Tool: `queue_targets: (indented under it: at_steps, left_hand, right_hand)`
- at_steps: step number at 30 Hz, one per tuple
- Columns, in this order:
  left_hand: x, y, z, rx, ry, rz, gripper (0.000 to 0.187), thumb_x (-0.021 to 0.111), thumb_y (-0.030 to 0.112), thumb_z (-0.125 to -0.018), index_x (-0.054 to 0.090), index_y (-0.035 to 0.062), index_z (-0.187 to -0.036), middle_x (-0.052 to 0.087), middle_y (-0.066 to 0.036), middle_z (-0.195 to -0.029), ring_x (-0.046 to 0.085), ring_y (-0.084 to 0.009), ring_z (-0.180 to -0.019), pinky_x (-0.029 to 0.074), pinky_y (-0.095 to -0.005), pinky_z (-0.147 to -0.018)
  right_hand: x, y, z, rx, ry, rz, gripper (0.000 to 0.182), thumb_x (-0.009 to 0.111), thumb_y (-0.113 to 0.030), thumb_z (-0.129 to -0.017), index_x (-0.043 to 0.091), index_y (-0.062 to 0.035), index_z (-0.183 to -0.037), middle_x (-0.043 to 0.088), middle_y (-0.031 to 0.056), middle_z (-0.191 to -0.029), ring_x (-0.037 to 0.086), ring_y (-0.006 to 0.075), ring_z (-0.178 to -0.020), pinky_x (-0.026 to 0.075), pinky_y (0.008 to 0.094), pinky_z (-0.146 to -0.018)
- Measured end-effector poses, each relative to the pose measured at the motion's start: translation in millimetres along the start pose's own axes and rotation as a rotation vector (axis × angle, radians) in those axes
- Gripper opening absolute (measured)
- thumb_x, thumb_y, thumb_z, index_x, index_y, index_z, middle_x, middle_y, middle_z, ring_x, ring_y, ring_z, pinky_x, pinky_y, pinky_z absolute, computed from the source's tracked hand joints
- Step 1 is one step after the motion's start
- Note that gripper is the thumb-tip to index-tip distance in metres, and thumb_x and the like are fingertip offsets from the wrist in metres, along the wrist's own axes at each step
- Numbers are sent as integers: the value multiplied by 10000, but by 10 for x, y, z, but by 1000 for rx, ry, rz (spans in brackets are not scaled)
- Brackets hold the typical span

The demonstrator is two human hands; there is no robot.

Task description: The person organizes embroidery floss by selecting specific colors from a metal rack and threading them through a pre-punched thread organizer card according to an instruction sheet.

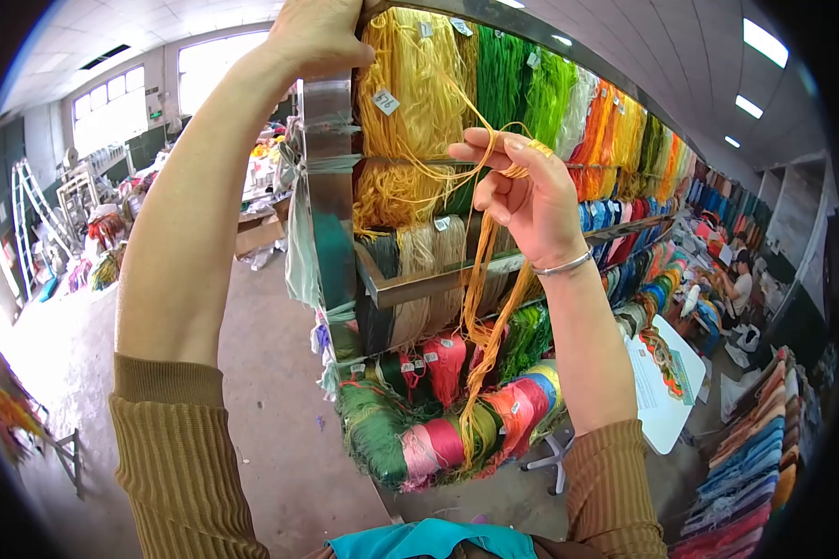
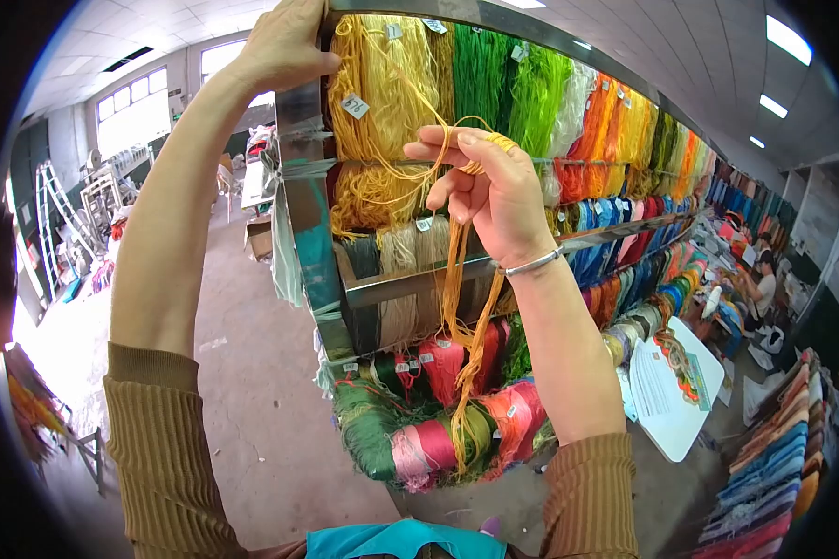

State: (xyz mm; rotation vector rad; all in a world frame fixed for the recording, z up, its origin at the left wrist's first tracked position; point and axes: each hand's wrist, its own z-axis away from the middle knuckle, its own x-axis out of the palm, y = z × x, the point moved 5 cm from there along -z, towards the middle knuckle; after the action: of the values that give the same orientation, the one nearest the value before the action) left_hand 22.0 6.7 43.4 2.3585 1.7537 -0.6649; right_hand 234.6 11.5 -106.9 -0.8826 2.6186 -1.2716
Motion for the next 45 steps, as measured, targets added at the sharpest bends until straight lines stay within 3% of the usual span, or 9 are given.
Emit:
queue_targets:
  at_steps: [6, 12, 20, 26, 28, 29, 40, 44, 45]
  left_hand:
    - [0, 2, -9, -4, -9, -28, 436, 764, 212, -611, 523, 70, -945, 606, -163, -1015, 542, -337, -1055, 421, -417, -917]
    - [-17, 6, 6, -12, -3, -37, 428, 763, 218, -616, 524, 72, -940, 603, -162, -1006, 538, -333, -1061, 415, -414, -920]
    - [-9, -12, -5, -34, -44, -20, 407, 748, 202, -623, 530, 76, -942, 604, -163, -1019, 534, -333, -1063, 416, -414, -921]
    - [-37, -19, -15, -7, -41, 122, 357, 743, 184, -623, 574, 41, -902, 636, -178, -920, 595, -348, -941, 475, -407, -816]
    - [-44, -6, 34, 314, 56, 408, 341, 712, 149, -638, 598, 16, -931, 645, -202, -882, 616, -362, -885, 485, -417, -764]
    - [-31, -4, -32, 51, -30, 107, 342, 701, 138, -644, 601, 10, -944, 645, -209, -881, 618, -363, -887, 484, -419, -768]
    - [4, 181, 83, 89, -68, 372, 517, 628, 226, -691, 553, -23, -1138, 644, -193, -1017, 604, -267, -948, 484, -375, -856]
    - [19, 237, 175, 431, 113, 361, 538, 659, 262, -762, 535, -29, -1198, 588, -195, -1106, 574, -297, -1043, 450, -424, -945]
    - [-49, 284, 320, 417, 561, -5, 488, 632, 281, -837, 538, -23, -1207, 588, -150, -989, 583, -252, -903, 482, -383, -817]
  right_hand:
    - [-55, -20, -10, 31, -22, -97, 336, 580, -229, -935, 599, 35, -1144, 691, 97, -892, 607, 107, -576, 384, 174, -451]
    - [-78, 26, -39, 26, 61, -55, 193, 570, -148, -958, 612, 16, -1050, 296, -95, -599, 248, 20, -463, 182, 191, -413]
    - [-118, 10, 713, -5, 87, 170, 181, 551, -143, -943, 625, 22, -953, 416, -62, -583, 329, 22, -452, 225, 201, -404]
    - [-1238, 32, 2548, 104, 547, 94, 88, 537, -99, -931, 564, -35, -875, 362, -60, -571, 277, 26, -420, 202, 198, -371]
    - [-1759, 125, 3373, 173, 761, 86, 76, 536, -98, -939, 545, -60, -874, 352, -66, -567, 259, 25, -407, 191, 195, -353]
    - [-1933, 109, 3796, 221, 881, 123, 76, 540, -101, -943, 537, -74, -872, 347, -71, -566, 249, 22, -400, 184, 193, -342]
    - [-2642, -772, 8721, 606, 1931, 391, 114, 626, -219, -809, 537, -167, -761, 460, -56, -551, 391, 81, -391, 253, 230, -325]
    - [-2906, -694, 9209, 759, 1878, 449, 129, 598, -172, -798, 541, -126, -691, 470, -28, -548, 408, 123, -375, 269, 280, -328]
    - [-3044, -602, 9457, 813, 1829, 459, 138, 591, -154, -796, 538, -118, -674, 468, -24, -546, 410, 134, -370, 276, 292, -328]
